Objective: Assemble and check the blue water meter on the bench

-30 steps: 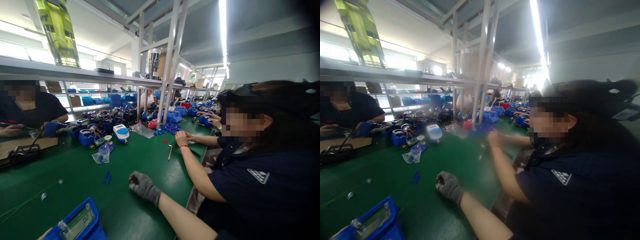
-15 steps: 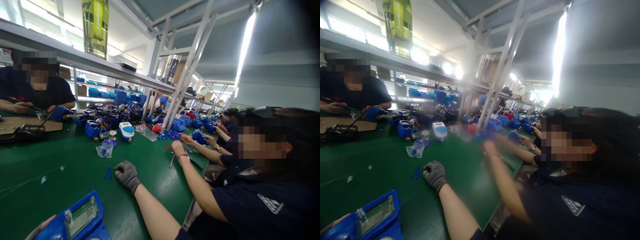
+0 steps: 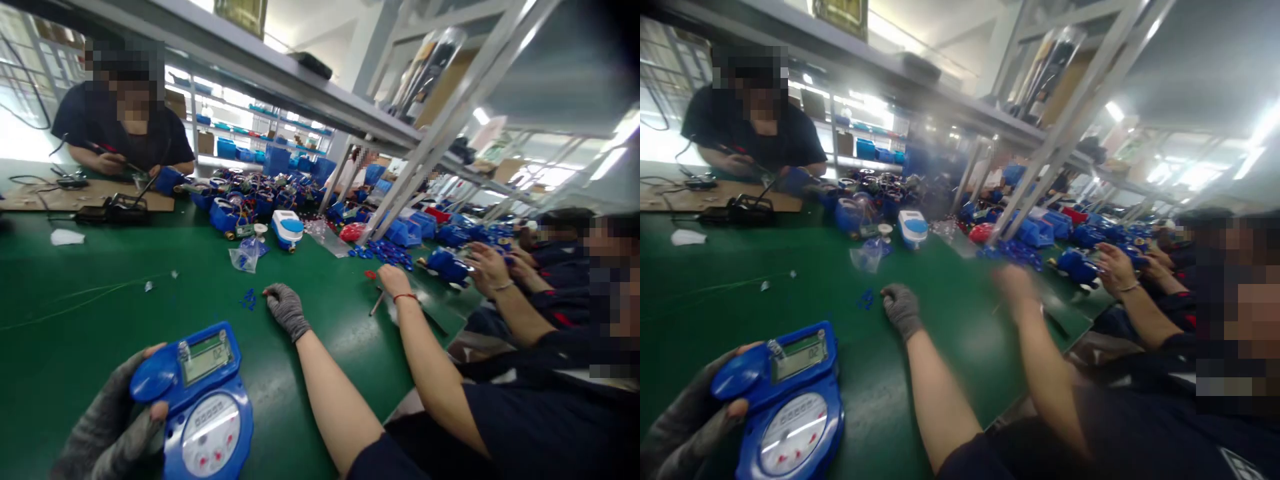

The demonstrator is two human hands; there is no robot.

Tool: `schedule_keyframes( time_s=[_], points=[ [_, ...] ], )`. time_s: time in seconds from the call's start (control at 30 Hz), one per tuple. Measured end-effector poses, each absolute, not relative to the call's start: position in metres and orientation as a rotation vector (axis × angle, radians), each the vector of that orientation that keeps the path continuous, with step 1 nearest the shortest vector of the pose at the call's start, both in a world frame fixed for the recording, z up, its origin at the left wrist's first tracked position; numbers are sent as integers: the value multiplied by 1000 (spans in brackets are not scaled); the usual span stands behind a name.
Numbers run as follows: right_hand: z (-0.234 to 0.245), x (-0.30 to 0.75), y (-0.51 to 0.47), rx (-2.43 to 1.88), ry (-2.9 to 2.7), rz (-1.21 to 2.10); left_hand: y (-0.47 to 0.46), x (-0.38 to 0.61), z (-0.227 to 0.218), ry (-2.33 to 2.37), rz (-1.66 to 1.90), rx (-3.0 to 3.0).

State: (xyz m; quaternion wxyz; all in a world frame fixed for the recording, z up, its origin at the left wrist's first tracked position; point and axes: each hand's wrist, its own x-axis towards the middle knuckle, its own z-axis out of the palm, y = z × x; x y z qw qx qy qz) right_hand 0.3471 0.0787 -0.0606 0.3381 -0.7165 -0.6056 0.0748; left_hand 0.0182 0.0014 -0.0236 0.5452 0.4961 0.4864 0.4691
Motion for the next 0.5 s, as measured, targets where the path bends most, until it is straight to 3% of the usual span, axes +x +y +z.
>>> schedule_keyframes(
  time_s=[0.5],
  points=[
    [-53, 333, 82, -1890, -1748, 181, -5, 15, 0, 1013, 1099, 1195]
  ],
)
